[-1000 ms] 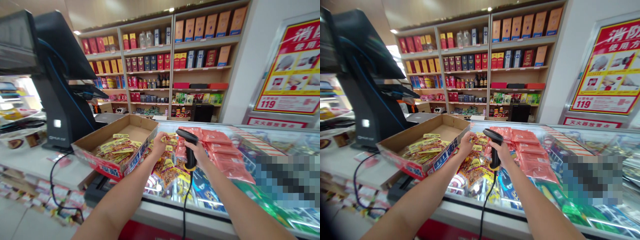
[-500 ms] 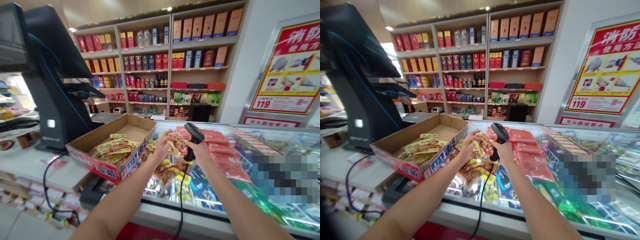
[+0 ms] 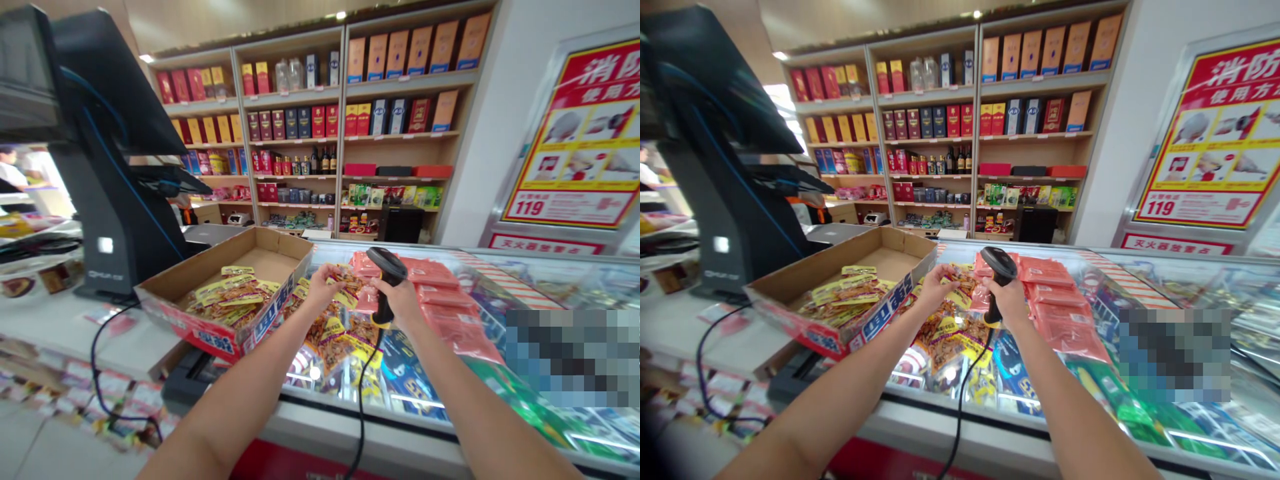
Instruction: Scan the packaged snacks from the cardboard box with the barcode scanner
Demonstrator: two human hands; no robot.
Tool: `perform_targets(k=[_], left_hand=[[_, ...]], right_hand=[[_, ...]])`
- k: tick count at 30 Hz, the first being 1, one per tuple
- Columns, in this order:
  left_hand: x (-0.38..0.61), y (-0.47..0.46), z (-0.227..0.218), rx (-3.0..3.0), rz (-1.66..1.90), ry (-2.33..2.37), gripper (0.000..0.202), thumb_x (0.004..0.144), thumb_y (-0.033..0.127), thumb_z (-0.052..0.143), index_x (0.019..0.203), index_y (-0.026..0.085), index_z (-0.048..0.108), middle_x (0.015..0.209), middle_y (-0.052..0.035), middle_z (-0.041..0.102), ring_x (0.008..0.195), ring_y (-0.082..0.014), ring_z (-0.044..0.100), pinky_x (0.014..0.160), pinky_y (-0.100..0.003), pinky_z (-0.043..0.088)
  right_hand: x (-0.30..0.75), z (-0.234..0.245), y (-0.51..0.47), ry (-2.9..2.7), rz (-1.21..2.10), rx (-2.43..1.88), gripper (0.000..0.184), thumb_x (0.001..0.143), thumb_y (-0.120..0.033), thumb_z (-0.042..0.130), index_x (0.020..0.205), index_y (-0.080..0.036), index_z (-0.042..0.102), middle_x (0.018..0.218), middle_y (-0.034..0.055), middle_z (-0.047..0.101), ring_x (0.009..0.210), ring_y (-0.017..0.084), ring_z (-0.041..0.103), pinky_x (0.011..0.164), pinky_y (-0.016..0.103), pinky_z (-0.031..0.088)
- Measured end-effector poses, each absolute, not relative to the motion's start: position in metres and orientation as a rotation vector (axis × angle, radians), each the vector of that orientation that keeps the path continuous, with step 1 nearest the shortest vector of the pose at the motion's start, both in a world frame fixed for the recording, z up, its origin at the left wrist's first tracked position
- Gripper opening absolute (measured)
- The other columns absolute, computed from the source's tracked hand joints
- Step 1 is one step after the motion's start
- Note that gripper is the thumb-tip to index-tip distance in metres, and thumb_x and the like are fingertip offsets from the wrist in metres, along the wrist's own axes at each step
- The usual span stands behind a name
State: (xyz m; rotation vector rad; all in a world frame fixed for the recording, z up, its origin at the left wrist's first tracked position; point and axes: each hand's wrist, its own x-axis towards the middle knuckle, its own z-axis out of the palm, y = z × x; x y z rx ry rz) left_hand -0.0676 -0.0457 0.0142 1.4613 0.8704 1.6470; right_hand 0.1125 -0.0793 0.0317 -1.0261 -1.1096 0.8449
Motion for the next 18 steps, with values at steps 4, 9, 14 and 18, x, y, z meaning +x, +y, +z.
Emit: perform_targets(k=[4, 9, 14, 18], left_hand=[[-0.074, -0.037, 0.009, 1.423, 1.901, 1.025, 0.032, 0.063, 0.008, 0.066, 0.089, 0.019, 0.051, 0.077, 0.0020, 0.064, 0.076, -0.0132, 0.063, 0.076, -0.025, 0.048], [-0.077, -0.034, 0.003, 1.439, 2.022, 1.104, 0.033, 0.067, 0.008, 0.065, 0.092, 0.020, 0.048, 0.081, 0.0011, 0.063, 0.081, -0.0139, 0.064, 0.080, -0.026, 0.048], [-0.076, -0.033, 0.001, 1.433, 2.091, 1.166, 0.033, 0.068, 0.008, 0.065, 0.092, 0.021, 0.047, 0.084, 0.0008, 0.062, 0.084, -0.0144, 0.065, 0.081, -0.026, 0.049], [-0.076, -0.031, -0.002, 1.488, 2.087, 1.184, 0.033, 0.068, 0.007, 0.065, 0.092, 0.022, 0.049, 0.085, 0.0006, 0.063, 0.084, -0.0150, 0.065, 0.081, -0.027, 0.049]], right_hand=[[0.111, 0.040, -0.092, -1.092, 1.153, -0.855, 0.026, 0.058, -0.037, 0.077, 0.064, -0.016, 0.063, 0.052, 0.0002, 0.061, 0.043, 0.012, 0.054, 0.042, 0.024, 0.045], [0.097, 0.039, -0.107, -1.339, 1.356, -0.847, 0.027, 0.059, -0.037, 0.077, 0.059, -0.016, 0.060, 0.047, -0.0002, 0.058, 0.038, 0.011, 0.052, 0.039, 0.023, 0.044], [0.089, 0.035, -0.110, -1.355, 1.372, -0.845, 0.025, 0.059, -0.036, 0.075, 0.061, -0.016, 0.060, 0.049, -0.0005, 0.058, 0.039, 0.011, 0.052, 0.041, 0.025, 0.047], [0.090, 0.034, -0.109, -1.361, 1.373, -0.831, 0.024, 0.060, -0.035, 0.075, 0.061, -0.016, 0.060, 0.050, -0.0002, 0.058, 0.040, 0.011, 0.052, 0.041, 0.025, 0.046]])
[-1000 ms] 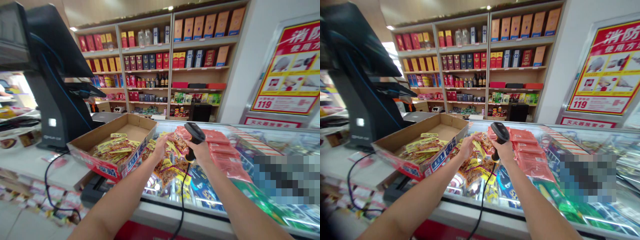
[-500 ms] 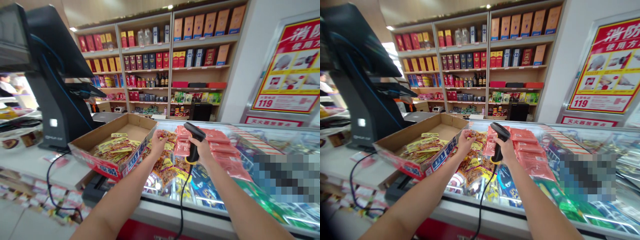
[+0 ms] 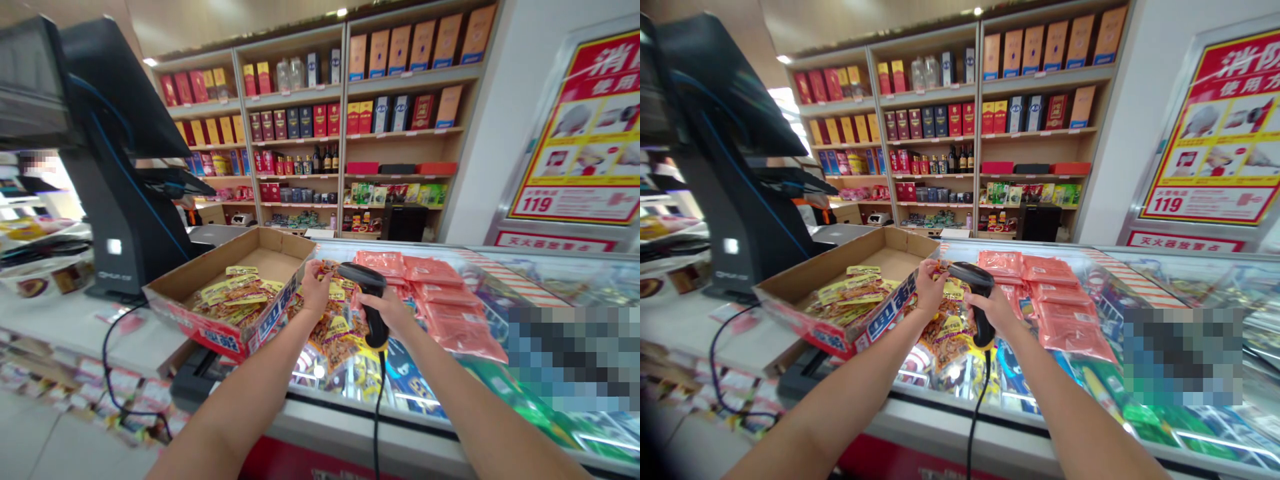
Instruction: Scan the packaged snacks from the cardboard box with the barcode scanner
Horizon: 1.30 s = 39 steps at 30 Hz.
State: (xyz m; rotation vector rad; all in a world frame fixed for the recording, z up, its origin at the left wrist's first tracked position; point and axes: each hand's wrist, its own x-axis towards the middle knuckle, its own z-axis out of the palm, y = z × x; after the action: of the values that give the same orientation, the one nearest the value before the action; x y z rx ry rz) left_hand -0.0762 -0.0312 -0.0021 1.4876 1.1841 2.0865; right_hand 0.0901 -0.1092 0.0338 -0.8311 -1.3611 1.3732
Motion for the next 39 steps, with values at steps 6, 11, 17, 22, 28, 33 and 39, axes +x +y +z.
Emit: perform_targets(k=[6, 11, 17, 22, 28, 33, 39], left_hand=[[-0.076, -0.030, -0.003, 1.498, 2.088, 1.195, 0.033, 0.068, 0.007, 0.066, 0.092, 0.022, 0.049, 0.084, 0.0007, 0.065, 0.084, -0.0157, 0.066, 0.081, -0.029, 0.050], [-0.075, -0.031, -0.001, 1.483, 2.089, 1.176, 0.033, 0.067, 0.007, 0.066, 0.091, 0.021, 0.049, 0.084, 0.0006, 0.064, 0.082, -0.0147, 0.066, 0.079, -0.027, 0.050], [-0.075, -0.037, 0.007, 1.545, 2.077, 1.246, 0.030, 0.069, 0.008, 0.064, 0.092, 0.022, 0.050, 0.086, 0.0002, 0.064, 0.084, -0.0148, 0.064, 0.082, -0.027, 0.049], [-0.099, -0.067, 0.056, 1.704, 1.972, 1.409, 0.032, 0.067, 0.002, 0.063, 0.091, 0.023, 0.056, 0.082, 0.0006, 0.066, 0.082, -0.0177, 0.064, 0.083, -0.029, 0.048], [-0.182, -0.110, 0.115, 1.780, 1.757, 2.027, 0.031, 0.066, 0.002, 0.065, 0.090, 0.021, 0.060, 0.079, -0.0039, 0.067, 0.086, -0.0242, 0.066, 0.087, -0.035, 0.048], [-0.233, -0.124, 0.118, 1.776, 1.480, 2.453, 0.033, 0.068, 0.005, 0.066, 0.101, 0.012, 0.062, 0.120, -0.0226, 0.061, 0.116, -0.0336, 0.059, 0.101, -0.043, 0.043], [-0.186, -0.111, 0.102, 2.062, 1.452, 2.186, 0.020, 0.075, 0.007, 0.058, 0.092, 0.013, 0.068, 0.112, -0.0196, 0.067, 0.107, -0.0293, 0.064, 0.097, -0.038, 0.046]], right_hand=[[0.090, 0.033, -0.109, -1.356, 1.372, -0.827, 0.026, 0.060, -0.035, 0.077, 0.062, -0.016, 0.060, 0.051, -0.0009, 0.058, 0.040, 0.011, 0.053, 0.040, 0.025, 0.046], [0.089, 0.031, -0.108, -1.334, 1.376, -0.824, 0.026, 0.060, -0.036, 0.077, 0.064, -0.017, 0.059, 0.051, -0.0014, 0.058, 0.039, 0.011, 0.052, 0.039, 0.025, 0.046], [0.090, 0.028, -0.104, -1.368, 1.353, -0.838, 0.027, 0.061, -0.038, 0.077, 0.062, -0.015, 0.061, 0.049, 0.0004, 0.059, 0.040, 0.012, 0.053, 0.042, 0.024, 0.046], [0.077, 0.045, -0.110, -1.443, 1.384, -0.830, 0.028, 0.061, -0.039, 0.077, 0.060, -0.016, 0.060, 0.046, -0.0001, 0.058, 0.038, 0.012, 0.052, 0.039, 0.024, 0.043], [0.030, 0.090, -0.125, -1.543, 1.474, -0.732, 0.026, 0.058, -0.036, 0.077, 0.060, -0.016, 0.061, 0.046, -0.0005, 0.058, 0.038, 0.012, 0.051, 0.040, 0.025, 0.045], [0.004, 0.104, -0.132, -1.593, 1.474, -0.604, 0.024, 0.059, -0.033, 0.078, 0.066, -0.015, 0.064, 0.053, -0.0008, 0.061, 0.042, 0.012, 0.054, 0.042, 0.025, 0.048], [0.022, 0.095, -0.124, -1.530, 1.393, -0.717, 0.024, 0.059, -0.034, 0.077, 0.060, -0.015, 0.062, 0.047, 0.0000, 0.059, 0.040, 0.012, 0.053, 0.042, 0.025, 0.047]])
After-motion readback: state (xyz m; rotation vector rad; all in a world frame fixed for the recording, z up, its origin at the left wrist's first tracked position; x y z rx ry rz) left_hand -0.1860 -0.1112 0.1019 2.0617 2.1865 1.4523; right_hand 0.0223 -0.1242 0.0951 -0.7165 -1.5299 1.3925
